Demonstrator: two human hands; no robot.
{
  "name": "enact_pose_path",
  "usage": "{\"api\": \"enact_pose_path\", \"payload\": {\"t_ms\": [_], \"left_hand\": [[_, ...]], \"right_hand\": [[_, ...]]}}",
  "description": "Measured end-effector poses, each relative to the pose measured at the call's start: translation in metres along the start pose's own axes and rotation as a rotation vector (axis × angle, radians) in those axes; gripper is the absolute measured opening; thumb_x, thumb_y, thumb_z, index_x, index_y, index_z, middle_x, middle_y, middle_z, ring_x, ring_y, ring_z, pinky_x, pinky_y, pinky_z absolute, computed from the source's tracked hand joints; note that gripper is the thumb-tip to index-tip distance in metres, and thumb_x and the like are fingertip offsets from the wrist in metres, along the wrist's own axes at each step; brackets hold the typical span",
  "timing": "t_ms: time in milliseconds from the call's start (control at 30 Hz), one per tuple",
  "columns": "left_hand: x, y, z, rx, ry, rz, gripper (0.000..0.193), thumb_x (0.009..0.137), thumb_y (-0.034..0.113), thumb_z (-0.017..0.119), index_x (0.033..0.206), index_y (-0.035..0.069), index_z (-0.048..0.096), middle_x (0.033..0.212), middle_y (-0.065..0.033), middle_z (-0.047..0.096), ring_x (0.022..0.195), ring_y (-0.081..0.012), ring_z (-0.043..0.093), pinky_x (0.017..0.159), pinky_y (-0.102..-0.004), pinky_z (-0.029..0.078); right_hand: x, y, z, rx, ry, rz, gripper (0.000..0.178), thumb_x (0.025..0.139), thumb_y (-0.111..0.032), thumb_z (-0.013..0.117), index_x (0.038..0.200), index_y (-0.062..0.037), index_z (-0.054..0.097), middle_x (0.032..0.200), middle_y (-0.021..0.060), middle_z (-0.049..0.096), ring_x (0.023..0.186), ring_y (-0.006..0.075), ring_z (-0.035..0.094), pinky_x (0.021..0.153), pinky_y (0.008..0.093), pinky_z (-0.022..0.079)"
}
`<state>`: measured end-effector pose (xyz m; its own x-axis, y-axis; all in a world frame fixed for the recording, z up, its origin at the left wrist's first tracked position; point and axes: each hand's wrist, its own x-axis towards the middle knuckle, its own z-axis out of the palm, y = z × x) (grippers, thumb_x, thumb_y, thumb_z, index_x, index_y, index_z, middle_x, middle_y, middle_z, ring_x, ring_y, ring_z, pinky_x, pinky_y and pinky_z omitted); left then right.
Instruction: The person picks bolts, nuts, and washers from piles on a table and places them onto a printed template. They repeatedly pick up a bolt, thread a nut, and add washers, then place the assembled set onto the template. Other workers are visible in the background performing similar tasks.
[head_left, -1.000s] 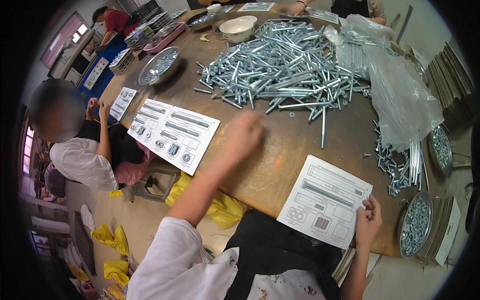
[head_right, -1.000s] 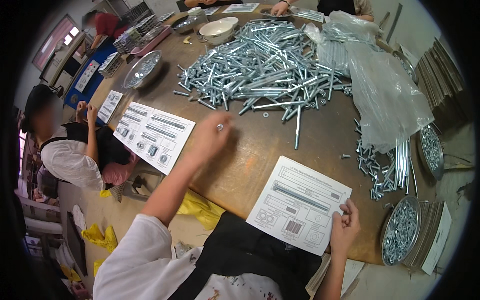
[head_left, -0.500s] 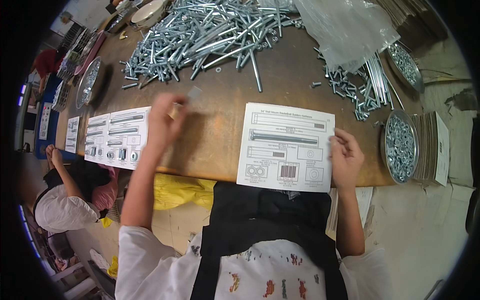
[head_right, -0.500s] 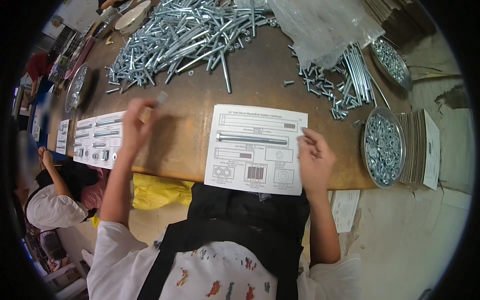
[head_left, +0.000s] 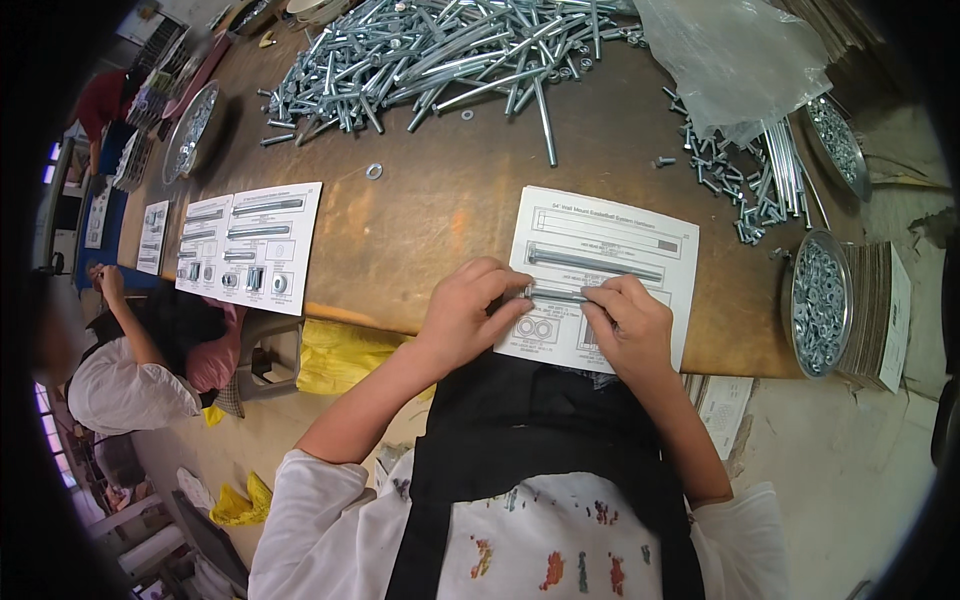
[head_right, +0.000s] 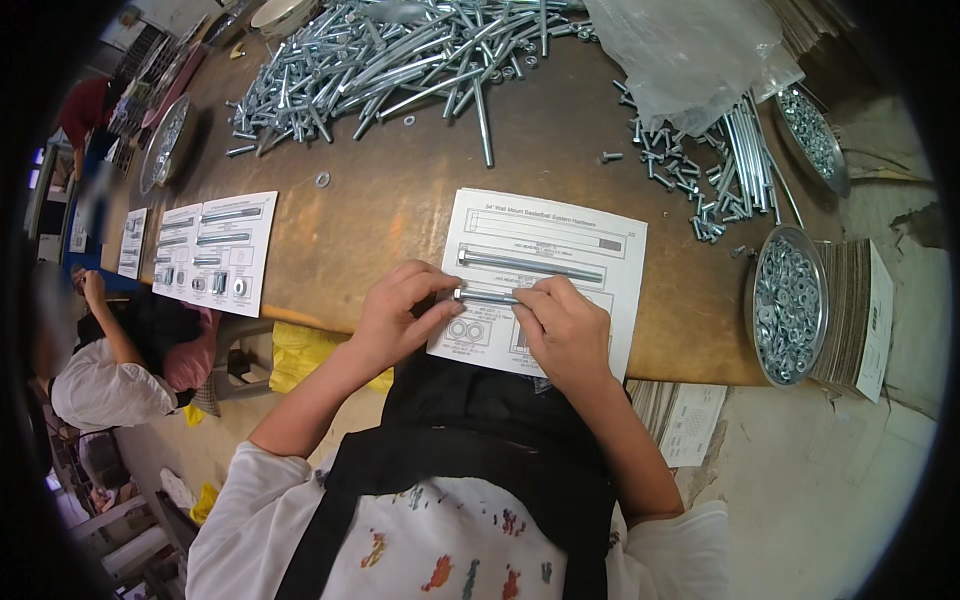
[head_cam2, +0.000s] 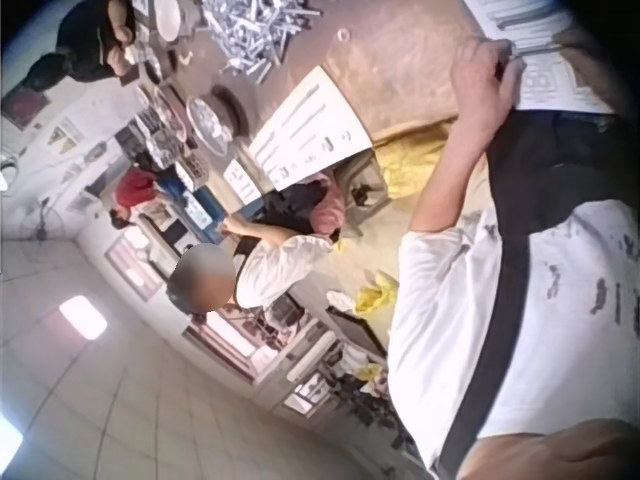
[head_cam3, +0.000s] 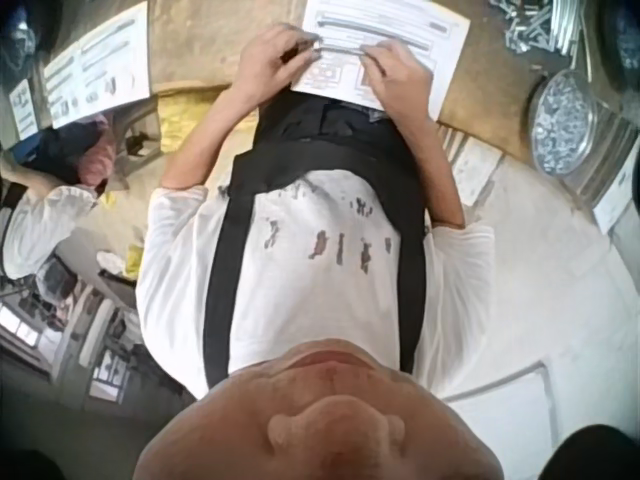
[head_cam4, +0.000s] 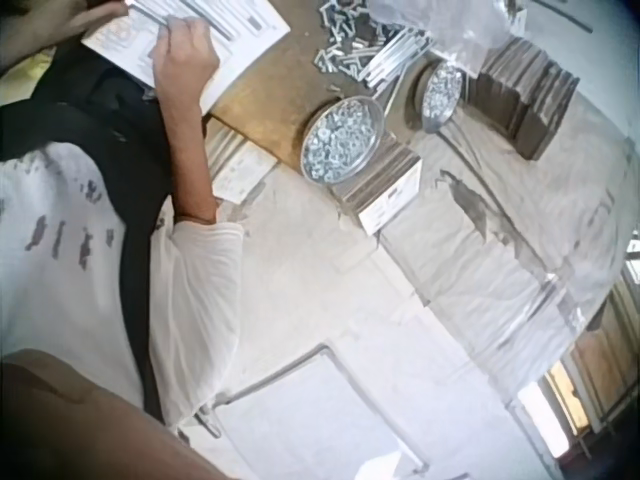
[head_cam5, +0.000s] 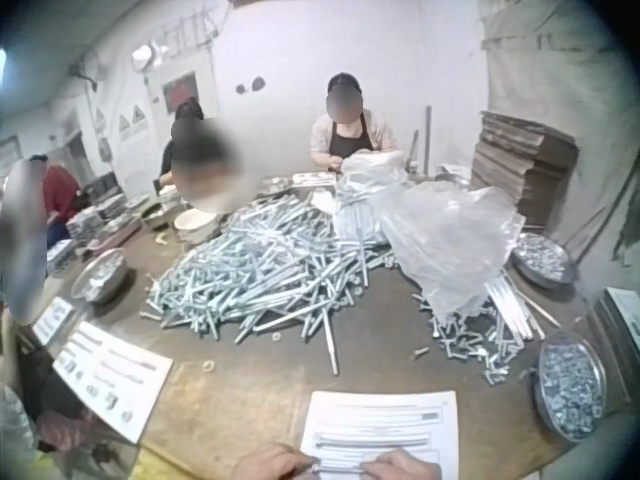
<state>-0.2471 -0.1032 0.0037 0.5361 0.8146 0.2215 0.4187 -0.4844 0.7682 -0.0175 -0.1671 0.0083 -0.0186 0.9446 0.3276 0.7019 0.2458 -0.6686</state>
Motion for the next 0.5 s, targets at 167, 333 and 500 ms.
{"api": "enact_pose_path", "payload": {"t_ms": [167, 333, 500], "left_hand": [[0.007, -0.002, 0.005, 0.052, 0.011, 0.037, 0.022, 0.079, 0.01, 0.077, 0.099, 0.005, 0.07, 0.087, -0.0125, 0.062, 0.077, -0.0312, 0.062, 0.066, -0.0387, 0.05], [0.002, 0.005, -0.007, -0.051, 0.019, -0.084, 0.028, 0.08, 0.013, 0.081, 0.103, 0.003, 0.069, 0.083, -0.0106, 0.063, 0.071, -0.0203, 0.062, 0.063, -0.0308, 0.05], [0.004, -0.029, 0.008, -0.386, 0.172, -0.293, 0.009, 0.092, 0.006, 0.066, 0.095, -0.001, 0.07, 0.081, -0.0097, 0.066, 0.068, -0.0155, 0.06, 0.064, -0.0279, 0.048]], "right_hand": [[-0.007, 0.022, 0.007, -0.165, 0.03, -0.162, 0.018, 0.078, -0.01, 0.074, 0.095, -0.0108, 0.072, 0.089, 0.0037, 0.065, 0.073, 0.0215, 0.065, 0.062, 0.0324, 0.054], [0.048, 0.07, -0.071, 0.016, 0.175, 0.182, 0.016, 0.087, -0.017, 0.069, 0.101, -0.0098, 0.072, 0.093, 0.0141, 0.07, 0.083, 0.0336, 0.068, 0.073, 0.0419, 0.054], [0.119, 0.207, -0.173, -0.959, 0.232, 0.473, 0.016, 0.082, -0.018, 0.068, 0.089, -0.0051, 0.072, 0.094, 0.0178, 0.071, 0.085, 0.0373, 0.069, 0.074, 0.0475, 0.055]]}}
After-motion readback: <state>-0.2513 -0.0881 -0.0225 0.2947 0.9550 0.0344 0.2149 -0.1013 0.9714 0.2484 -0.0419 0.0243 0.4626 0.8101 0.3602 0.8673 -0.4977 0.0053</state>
